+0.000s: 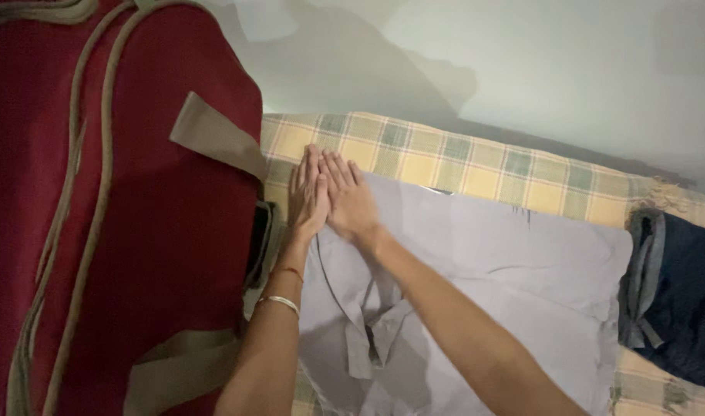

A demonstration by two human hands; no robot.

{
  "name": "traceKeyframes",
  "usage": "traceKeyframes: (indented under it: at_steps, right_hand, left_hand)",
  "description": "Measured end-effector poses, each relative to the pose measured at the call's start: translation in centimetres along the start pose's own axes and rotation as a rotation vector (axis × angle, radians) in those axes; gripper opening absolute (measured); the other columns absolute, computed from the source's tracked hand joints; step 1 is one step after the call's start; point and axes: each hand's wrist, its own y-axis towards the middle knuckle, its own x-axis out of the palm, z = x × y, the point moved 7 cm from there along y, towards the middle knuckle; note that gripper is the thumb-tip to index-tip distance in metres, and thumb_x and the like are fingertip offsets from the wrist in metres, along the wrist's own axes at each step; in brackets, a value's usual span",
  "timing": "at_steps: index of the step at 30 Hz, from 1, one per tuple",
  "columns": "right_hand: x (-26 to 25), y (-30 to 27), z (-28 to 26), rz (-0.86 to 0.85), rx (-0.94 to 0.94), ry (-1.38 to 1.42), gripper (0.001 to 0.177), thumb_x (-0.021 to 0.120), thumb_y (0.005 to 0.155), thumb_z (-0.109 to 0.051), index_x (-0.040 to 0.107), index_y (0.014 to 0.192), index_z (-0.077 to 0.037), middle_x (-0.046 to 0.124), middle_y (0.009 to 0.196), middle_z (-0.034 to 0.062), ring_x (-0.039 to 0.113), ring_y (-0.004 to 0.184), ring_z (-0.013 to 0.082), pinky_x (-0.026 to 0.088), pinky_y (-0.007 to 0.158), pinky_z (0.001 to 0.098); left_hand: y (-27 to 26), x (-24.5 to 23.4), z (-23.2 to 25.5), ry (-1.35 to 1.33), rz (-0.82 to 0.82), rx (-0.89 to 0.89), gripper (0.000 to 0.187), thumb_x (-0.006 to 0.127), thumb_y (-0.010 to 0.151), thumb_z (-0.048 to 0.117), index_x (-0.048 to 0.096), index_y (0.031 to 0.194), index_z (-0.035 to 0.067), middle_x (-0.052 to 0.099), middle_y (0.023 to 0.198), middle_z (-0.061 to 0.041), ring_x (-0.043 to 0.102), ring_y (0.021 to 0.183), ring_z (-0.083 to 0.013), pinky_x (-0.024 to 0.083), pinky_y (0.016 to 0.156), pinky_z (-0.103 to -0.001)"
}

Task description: The person picks up clothing items from a chair, spreads a shirt out on a bed, folds it neatly, and places it into a bag.

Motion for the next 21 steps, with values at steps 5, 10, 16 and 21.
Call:
traceKeyframes:
  at_steps: [5,10,16,21]
  right_hand:
    - [-0.8,-5.7,-4.3,-0.057,0.090,-0.011,0.065,0.035,0.102,-0.030,0.030,0.155,0.008,0.033,0.164,0.0243,0.025,0.156,0.0343,0.014,0.128,0.0458]
    - [-1.1,-3.0,-1.5,0.021,0.175,0.093,0.062,0.034,0.103,-0.027,0.032,0.157,0.003,0.035,0.164,0.0189,0.026,0.156,0.0312,0.015,0.128,0.0455]
    - [-2.2,-2.2,1.7,0.119,0.155,0.021,0.062,0.038,0.103,-0.029,0.034,0.158,-0.001,0.034,0.166,0.0150,0.027,0.155,0.0290,0.017,0.127,0.0473]
    - [-5.1,-7.8,5.1,0.056,0.292,0.071,0.064,0.042,0.103,-0.032,0.032,0.160,-0.005,0.033,0.166,0.0136,0.026,0.155,0.0276,0.018,0.126,0.0478]
  left_hand:
    - [-0.1,-0.3,0.8,0.056,-0.024,-0.003,0.066,0.022,0.107,0.031,0.011,0.165,0.004,0.017,0.172,-0.014,0.016,0.159,-0.0279,0.009,0.129,-0.044]
    - [0.2,0.0,0.9,0.212,-0.039,-0.010,0.061,0.023,0.109,0.031,0.016,0.165,0.008,0.017,0.172,-0.010,0.015,0.158,-0.0254,0.009,0.128,-0.045]
    - [-0.3,0.0,2.2,0.445,0.003,0.092,0.059,0.035,0.107,0.030,0.029,0.163,0.010,0.023,0.171,-0.011,0.020,0.158,-0.0277,0.014,0.128,-0.046]
    - [-0.2,-0.6,4.1,0.509,-0.005,0.078,0.064,0.042,0.104,0.035,0.030,0.160,0.008,0.025,0.168,-0.013,0.021,0.154,-0.0304,0.016,0.124,-0.049]
